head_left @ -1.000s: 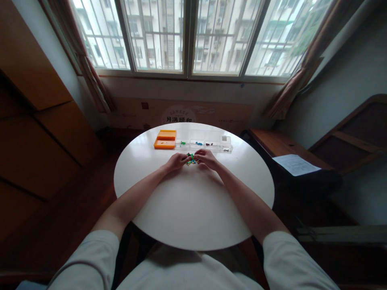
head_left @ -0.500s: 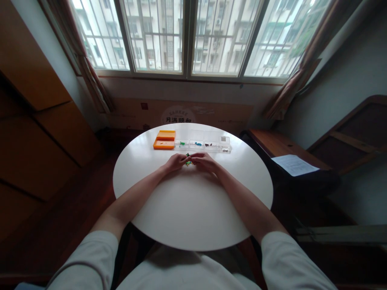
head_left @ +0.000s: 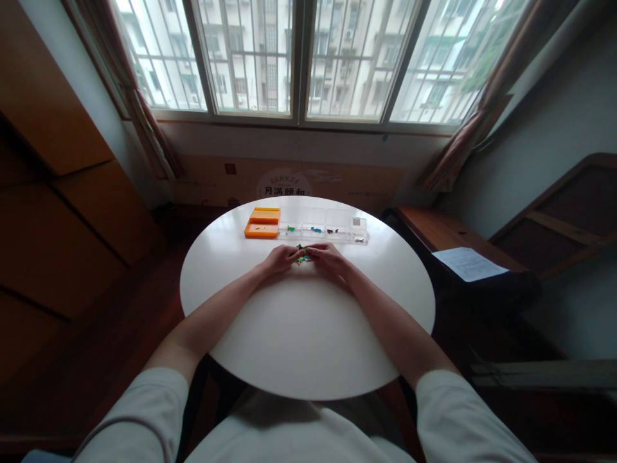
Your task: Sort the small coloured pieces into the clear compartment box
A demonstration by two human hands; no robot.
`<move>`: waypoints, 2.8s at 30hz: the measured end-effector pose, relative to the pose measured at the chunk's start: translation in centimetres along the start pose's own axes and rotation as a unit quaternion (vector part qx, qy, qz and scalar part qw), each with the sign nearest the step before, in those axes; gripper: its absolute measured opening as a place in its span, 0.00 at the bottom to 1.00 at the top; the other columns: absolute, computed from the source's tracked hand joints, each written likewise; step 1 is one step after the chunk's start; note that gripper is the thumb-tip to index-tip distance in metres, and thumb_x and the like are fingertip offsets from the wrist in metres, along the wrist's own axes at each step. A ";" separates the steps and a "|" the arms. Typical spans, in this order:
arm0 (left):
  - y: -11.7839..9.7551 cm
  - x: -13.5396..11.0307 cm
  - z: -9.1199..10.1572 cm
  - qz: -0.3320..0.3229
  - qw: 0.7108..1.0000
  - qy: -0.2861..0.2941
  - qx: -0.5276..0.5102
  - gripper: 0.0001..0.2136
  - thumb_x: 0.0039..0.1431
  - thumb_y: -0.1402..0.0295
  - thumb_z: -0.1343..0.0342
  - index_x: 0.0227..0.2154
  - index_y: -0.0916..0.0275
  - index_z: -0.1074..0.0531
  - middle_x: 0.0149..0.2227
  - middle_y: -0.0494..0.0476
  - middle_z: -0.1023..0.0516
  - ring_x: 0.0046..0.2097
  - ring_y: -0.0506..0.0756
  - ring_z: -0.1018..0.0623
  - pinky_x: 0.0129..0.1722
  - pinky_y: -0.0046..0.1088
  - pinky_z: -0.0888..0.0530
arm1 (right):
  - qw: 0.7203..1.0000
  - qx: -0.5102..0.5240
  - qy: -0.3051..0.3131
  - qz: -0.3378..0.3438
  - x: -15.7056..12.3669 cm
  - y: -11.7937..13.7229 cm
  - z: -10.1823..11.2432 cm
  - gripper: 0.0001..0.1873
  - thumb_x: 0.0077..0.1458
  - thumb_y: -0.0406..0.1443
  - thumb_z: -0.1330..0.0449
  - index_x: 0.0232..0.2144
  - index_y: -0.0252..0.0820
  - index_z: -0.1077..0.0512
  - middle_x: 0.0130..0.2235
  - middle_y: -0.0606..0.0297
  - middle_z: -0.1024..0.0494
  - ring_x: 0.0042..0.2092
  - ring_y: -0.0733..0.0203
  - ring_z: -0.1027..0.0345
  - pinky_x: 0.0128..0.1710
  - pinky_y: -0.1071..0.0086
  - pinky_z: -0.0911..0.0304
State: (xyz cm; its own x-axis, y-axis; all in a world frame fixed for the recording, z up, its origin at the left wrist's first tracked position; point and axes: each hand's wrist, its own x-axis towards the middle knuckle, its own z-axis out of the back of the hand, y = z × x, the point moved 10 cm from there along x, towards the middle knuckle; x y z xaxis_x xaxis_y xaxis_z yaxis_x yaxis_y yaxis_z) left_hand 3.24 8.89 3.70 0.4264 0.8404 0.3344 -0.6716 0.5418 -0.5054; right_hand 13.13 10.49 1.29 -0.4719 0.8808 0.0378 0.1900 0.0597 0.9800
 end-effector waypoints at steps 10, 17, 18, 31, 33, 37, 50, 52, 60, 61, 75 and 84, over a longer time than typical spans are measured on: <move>0.1 0.0 -0.1 -0.004 1.000 0.001 0.000 0.26 0.58 0.50 0.60 0.21 0.67 0.30 0.17 0.48 0.37 0.22 0.46 0.39 0.23 0.22 0.48 | 1.000 -0.007 0.015 0.008 -0.1 0.2 -0.5 0.14 0.37 0.39 0.33 0.29 0.38 0.22 0.28 0.63 0.23 0.30 0.67 0.36 0.31 0.71 0.45; 0.1 0.0 -0.2 -0.008 1.000 0.003 0.006 0.26 0.58 0.50 0.61 0.21 0.67 0.29 0.18 0.49 0.35 0.22 0.46 0.38 0.23 0.21 0.47 | 1.000 0.008 0.013 0.003 -0.2 0.2 -0.4 0.13 0.38 0.39 0.33 0.29 0.37 0.23 0.29 0.61 0.23 0.31 0.65 0.35 0.33 0.70 0.44; 0.1 0.0 -0.2 -0.009 1.000 0.003 0.007 0.26 0.58 0.50 0.61 0.21 0.67 0.30 0.18 0.49 0.35 0.22 0.46 0.38 0.23 0.21 0.47 | 1.000 0.008 0.012 0.004 -0.2 0.2 -0.4 0.13 0.38 0.39 0.33 0.29 0.37 0.23 0.29 0.61 0.23 0.31 0.65 0.35 0.33 0.70 0.44; 0.1 0.1 -0.2 -0.010 1.000 -0.002 0.021 0.26 0.59 0.51 0.62 0.21 0.67 0.30 0.17 0.49 0.36 0.22 0.46 0.39 0.23 0.22 0.48 | 1.000 0.020 0.004 0.000 -0.6 0.9 -0.6 0.13 0.33 0.36 0.32 0.27 0.38 0.23 0.28 0.62 0.23 0.31 0.64 0.34 0.34 0.69 0.42; 0.1 0.1 -0.2 -0.012 1.000 -0.001 0.020 0.26 0.59 0.51 0.62 0.21 0.66 0.30 0.17 0.49 0.35 0.22 0.46 0.38 0.23 0.22 0.48 | 1.000 0.020 0.005 0.000 -0.6 0.8 -0.6 0.13 0.33 0.36 0.32 0.27 0.38 0.23 0.28 0.63 0.23 0.30 0.66 0.34 0.33 0.70 0.43; 0.0 0.1 -0.1 -0.011 1.000 0.002 0.016 0.26 0.59 0.51 0.62 0.21 0.66 0.30 0.17 0.49 0.34 0.22 0.46 0.37 0.23 0.22 0.47 | 1.000 0.012 0.004 0.005 -0.4 0.6 -0.3 0.13 0.35 0.38 0.32 0.27 0.38 0.24 0.27 0.64 0.24 0.29 0.68 0.35 0.31 0.71 0.43; -0.3 -0.1 0.2 0.001 1.000 0.000 -0.006 0.26 0.59 0.51 0.62 0.20 0.67 0.30 0.18 0.50 0.33 0.23 0.47 0.37 0.23 0.21 0.46 | 1.000 -0.009 -0.025 0.004 -0.2 0.4 0.3 0.15 0.34 0.41 0.32 0.26 0.37 0.25 0.25 0.64 0.26 0.27 0.68 0.38 0.28 0.72 0.45; -0.3 0.0 0.1 0.001 1.000 0.000 -0.001 0.26 0.59 0.51 0.61 0.20 0.67 0.30 0.17 0.50 0.34 0.22 0.47 0.37 0.23 0.21 0.46 | 1.000 -0.012 -0.022 0.007 -0.2 0.4 0.3 0.15 0.35 0.41 0.32 0.27 0.37 0.25 0.25 0.64 0.26 0.27 0.68 0.38 0.28 0.72 0.46; -0.1 0.1 -0.1 -0.010 1.000 0.001 0.022 0.26 0.59 0.51 0.62 0.21 0.67 0.30 0.17 0.49 0.35 0.22 0.46 0.38 0.23 0.21 0.47 | 1.000 -0.013 -0.007 0.013 -0.2 0.4 0.2 0.15 0.36 0.40 0.33 0.28 0.37 0.24 0.26 0.64 0.26 0.28 0.67 0.37 0.29 0.72 0.45; -0.1 0.1 -0.1 -0.011 1.000 0.002 0.021 0.26 0.59 0.51 0.62 0.21 0.67 0.30 0.17 0.49 0.35 0.22 0.46 0.38 0.23 0.21 0.47 | 1.000 -0.010 -0.009 0.012 -0.2 0.4 0.2 0.15 0.36 0.40 0.33 0.28 0.36 0.24 0.26 0.64 0.26 0.28 0.67 0.37 0.29 0.72 0.45; -0.1 0.0 0.1 -0.001 1.000 -0.001 -0.001 0.26 0.59 0.51 0.61 0.21 0.67 0.29 0.17 0.50 0.34 0.23 0.46 0.38 0.23 0.21 0.47 | 0.999 -0.034 -0.006 0.020 -0.2 0.6 0.0 0.14 0.37 0.40 0.34 0.28 0.37 0.24 0.25 0.65 0.26 0.28 0.67 0.38 0.29 0.71 0.46; -0.1 0.0 0.0 -0.004 1.000 0.000 0.002 0.26 0.60 0.52 0.62 0.20 0.66 0.30 0.18 0.51 0.32 0.23 0.47 0.36 0.24 0.21 0.45 | 0.999 -0.039 -0.002 0.020 -0.3 0.7 -0.1 0.14 0.36 0.40 0.33 0.28 0.37 0.24 0.26 0.64 0.26 0.27 0.68 0.38 0.29 0.72 0.46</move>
State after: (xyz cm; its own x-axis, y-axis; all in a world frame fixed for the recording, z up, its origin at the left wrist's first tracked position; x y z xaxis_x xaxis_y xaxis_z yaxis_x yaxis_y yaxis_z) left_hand 3.35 8.85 3.75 0.4315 0.8364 0.3381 -0.6706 0.5481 -0.4999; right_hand 13.31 10.24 1.97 -0.4614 0.8838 0.0771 0.1412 -0.0126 0.9899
